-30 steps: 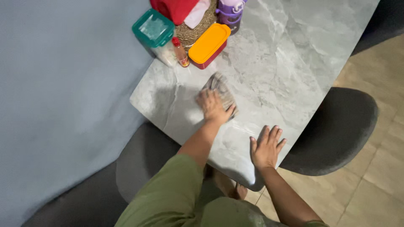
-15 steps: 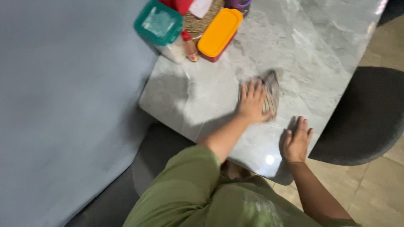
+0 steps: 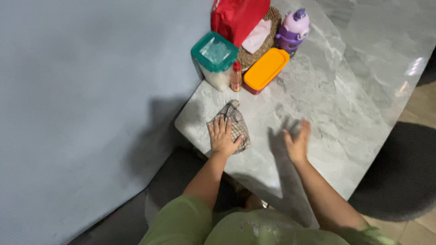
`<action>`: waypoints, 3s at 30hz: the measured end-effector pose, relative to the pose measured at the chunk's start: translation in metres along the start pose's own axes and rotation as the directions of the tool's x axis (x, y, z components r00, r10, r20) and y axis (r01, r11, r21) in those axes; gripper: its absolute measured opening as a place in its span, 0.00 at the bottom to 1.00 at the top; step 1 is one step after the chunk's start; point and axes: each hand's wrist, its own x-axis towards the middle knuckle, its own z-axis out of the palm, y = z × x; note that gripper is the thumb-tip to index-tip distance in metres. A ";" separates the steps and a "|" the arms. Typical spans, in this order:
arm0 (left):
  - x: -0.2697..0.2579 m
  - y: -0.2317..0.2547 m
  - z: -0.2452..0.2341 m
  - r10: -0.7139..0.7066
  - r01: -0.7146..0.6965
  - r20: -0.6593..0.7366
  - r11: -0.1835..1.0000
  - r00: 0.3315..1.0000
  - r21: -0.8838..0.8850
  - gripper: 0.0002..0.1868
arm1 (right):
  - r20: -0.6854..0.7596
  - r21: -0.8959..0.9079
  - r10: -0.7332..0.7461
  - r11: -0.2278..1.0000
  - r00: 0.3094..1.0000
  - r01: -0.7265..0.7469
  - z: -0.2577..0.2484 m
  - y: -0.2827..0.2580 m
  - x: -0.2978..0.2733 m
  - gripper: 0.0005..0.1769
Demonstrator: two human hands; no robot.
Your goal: The person wipes a marble dining table with a checkered cloth, moving items like a water bottle, containers, and a bag aside to clean underneath, then returns them. The person continues wiping the entire table surface.
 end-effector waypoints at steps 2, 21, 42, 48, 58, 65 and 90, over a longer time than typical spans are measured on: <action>0.017 0.002 -0.003 -0.040 0.040 -0.017 0.999 0.999 0.002 0.49 | 0.023 0.182 0.022 0.983 0.999 -0.026 0.043 -0.024 0.056 0.52; 0.033 -0.002 -0.005 -0.037 0.032 -0.026 0.984 0.999 -0.172 0.44 | 0.211 -0.570 0.319 0.808 0.924 -0.149 0.098 -0.187 0.251 0.54; 0.027 -0.001 -0.001 0.030 -0.108 -0.357 0.974 0.934 -0.199 0.40 | 0.209 -0.555 0.155 0.832 0.966 -0.013 0.096 -0.058 0.375 0.37; 0.029 -0.005 -0.001 0.010 -0.104 -0.401 0.971 0.916 -0.214 0.39 | 0.016 -0.201 -0.586 0.792 0.810 0.576 0.092 -0.100 0.321 0.26; 0.030 -0.002 -0.008 -0.021 -0.008 -0.152 0.982 0.988 -0.187 0.43 | 0.349 -0.288 -0.692 0.563 0.632 0.775 0.119 -0.162 0.275 0.26; 0.029 -0.004 0.000 -0.004 -0.051 -0.255 0.976 0.967 -0.210 0.43 | 0.305 -0.239 -0.632 0.674 0.713 0.699 0.130 -0.136 0.324 0.29; 0.027 -0.006 0.003 -0.002 -0.073 -0.297 0.968 0.955 -0.241 0.41 | 0.320 -0.532 -0.008 0.826 0.947 0.187 0.093 -0.103 0.285 0.30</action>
